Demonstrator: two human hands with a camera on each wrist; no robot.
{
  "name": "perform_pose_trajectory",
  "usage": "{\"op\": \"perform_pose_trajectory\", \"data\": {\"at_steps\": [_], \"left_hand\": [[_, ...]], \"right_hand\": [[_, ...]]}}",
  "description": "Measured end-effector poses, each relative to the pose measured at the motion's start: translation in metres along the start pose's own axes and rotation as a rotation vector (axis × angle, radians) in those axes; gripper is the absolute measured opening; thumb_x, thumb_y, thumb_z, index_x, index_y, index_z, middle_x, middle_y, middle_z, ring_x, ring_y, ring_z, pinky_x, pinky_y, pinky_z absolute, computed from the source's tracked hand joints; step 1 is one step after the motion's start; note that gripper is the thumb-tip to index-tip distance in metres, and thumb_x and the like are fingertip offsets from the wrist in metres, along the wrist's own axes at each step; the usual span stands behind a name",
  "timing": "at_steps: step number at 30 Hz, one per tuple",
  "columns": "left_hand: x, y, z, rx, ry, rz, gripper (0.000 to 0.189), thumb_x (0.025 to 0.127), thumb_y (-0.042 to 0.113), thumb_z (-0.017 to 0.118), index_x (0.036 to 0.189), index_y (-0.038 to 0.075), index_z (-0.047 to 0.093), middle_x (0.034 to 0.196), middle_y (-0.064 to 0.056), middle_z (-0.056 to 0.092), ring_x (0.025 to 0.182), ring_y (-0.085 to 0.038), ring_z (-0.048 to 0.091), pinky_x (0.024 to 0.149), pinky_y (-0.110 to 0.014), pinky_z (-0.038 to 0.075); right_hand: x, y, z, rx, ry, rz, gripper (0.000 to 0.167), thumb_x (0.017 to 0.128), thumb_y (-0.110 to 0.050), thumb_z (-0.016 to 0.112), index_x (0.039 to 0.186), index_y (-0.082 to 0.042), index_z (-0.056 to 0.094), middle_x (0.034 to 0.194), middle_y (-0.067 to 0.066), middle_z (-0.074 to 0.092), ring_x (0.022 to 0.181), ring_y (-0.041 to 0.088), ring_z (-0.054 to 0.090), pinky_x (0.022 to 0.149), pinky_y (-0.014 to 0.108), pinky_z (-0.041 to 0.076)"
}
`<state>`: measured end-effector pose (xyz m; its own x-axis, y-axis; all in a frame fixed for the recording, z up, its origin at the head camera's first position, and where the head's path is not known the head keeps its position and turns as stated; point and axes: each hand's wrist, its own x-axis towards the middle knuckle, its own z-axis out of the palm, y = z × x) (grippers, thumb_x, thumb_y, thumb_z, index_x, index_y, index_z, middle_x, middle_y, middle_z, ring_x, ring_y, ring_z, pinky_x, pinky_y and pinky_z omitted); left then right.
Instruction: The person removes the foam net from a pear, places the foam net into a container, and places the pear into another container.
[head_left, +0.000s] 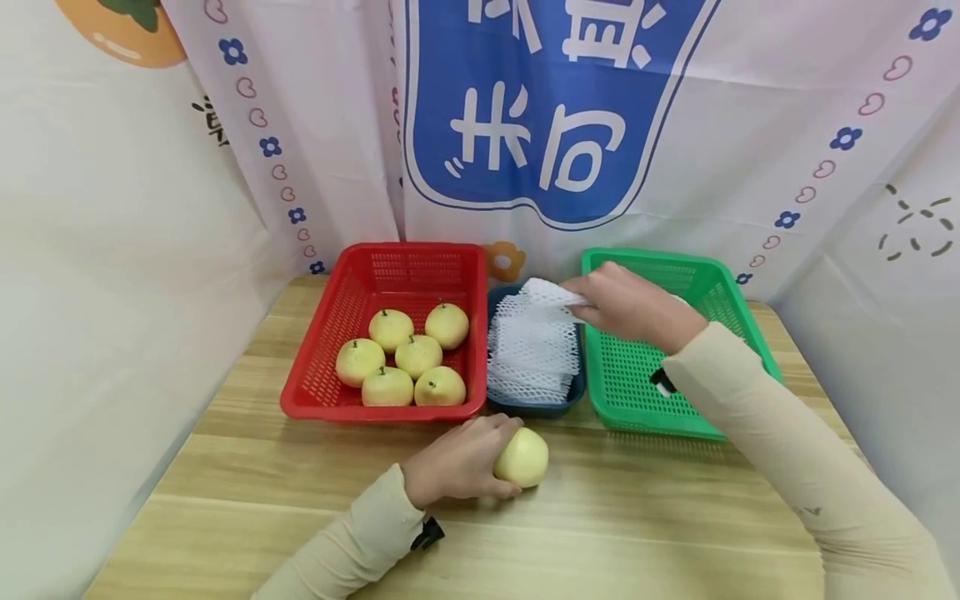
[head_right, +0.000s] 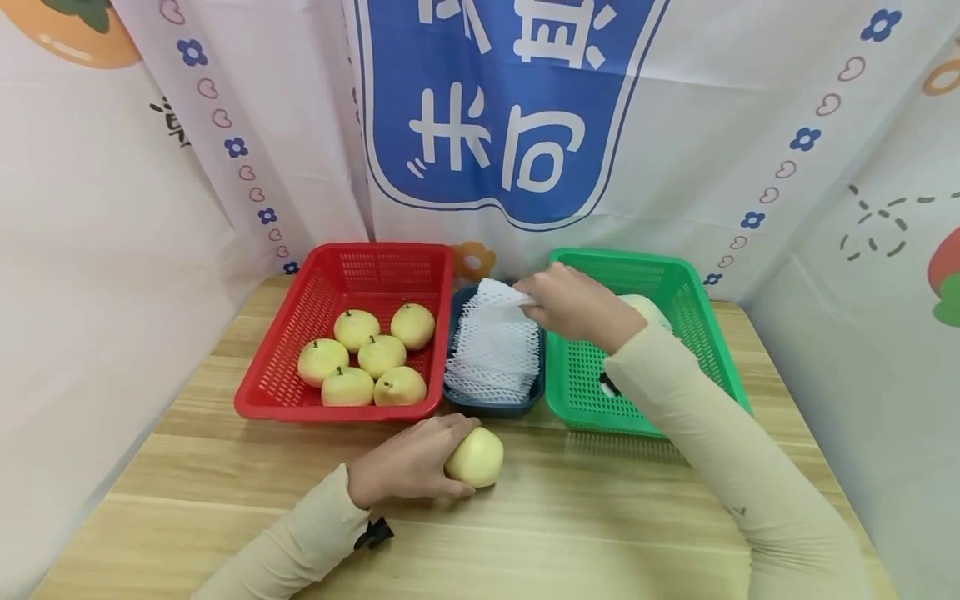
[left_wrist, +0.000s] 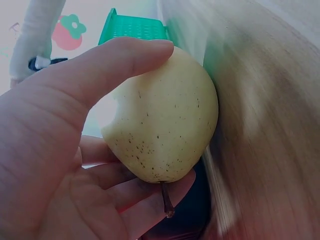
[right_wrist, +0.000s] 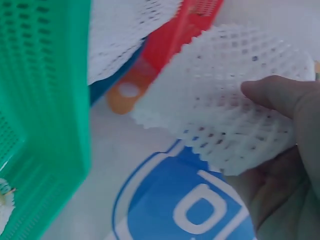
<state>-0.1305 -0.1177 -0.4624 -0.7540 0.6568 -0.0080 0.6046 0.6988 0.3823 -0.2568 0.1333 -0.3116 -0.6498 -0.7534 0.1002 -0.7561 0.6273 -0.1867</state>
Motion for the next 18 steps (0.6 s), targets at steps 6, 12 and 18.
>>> {"op": "perform_pose_trajectory", "data": {"at_steps": [6, 12, 18], "left_hand": [[0.001, 0.0, 0.001, 0.018, -0.007, -0.002, 0.07, 0.081, 0.041, 0.09, 0.134, 0.006, 0.06, 0.116, -0.005, 0.07, 0.096, -0.012, 0.064, 0.084, -0.027, 0.059], [0.0, 0.0, 0.003, 0.035, -0.01, 0.009, 0.069, 0.081, 0.042, 0.09, 0.133, 0.006, 0.06, 0.116, -0.004, 0.07, 0.096, -0.011, 0.064, 0.084, -0.026, 0.058], [-0.003, 0.002, 0.0, 0.034, -0.027, -0.009, 0.073, 0.082, 0.042, 0.089, 0.137, 0.005, 0.059, 0.121, -0.006, 0.07, 0.099, -0.011, 0.065, 0.087, -0.026, 0.058]], "right_hand": [[0.028, 0.019, 0.022, -0.175, 0.038, -0.053, 0.005, 0.099, -0.006, 0.07, 0.095, -0.01, 0.069, 0.08, 0.003, 0.071, 0.067, 0.018, 0.062, 0.069, 0.037, 0.054], [0.048, 0.028, 0.041, -0.325, -0.001, -0.06, 0.006, 0.099, -0.01, 0.07, 0.102, -0.005, 0.073, 0.084, 0.009, 0.076, 0.067, 0.022, 0.07, 0.069, 0.039, 0.061], [0.062, 0.029, 0.064, -0.427, -0.107, -0.062, 0.012, 0.1, -0.014, 0.072, 0.103, -0.003, 0.076, 0.084, 0.012, 0.076, 0.069, 0.026, 0.073, 0.067, 0.039, 0.062]]}}
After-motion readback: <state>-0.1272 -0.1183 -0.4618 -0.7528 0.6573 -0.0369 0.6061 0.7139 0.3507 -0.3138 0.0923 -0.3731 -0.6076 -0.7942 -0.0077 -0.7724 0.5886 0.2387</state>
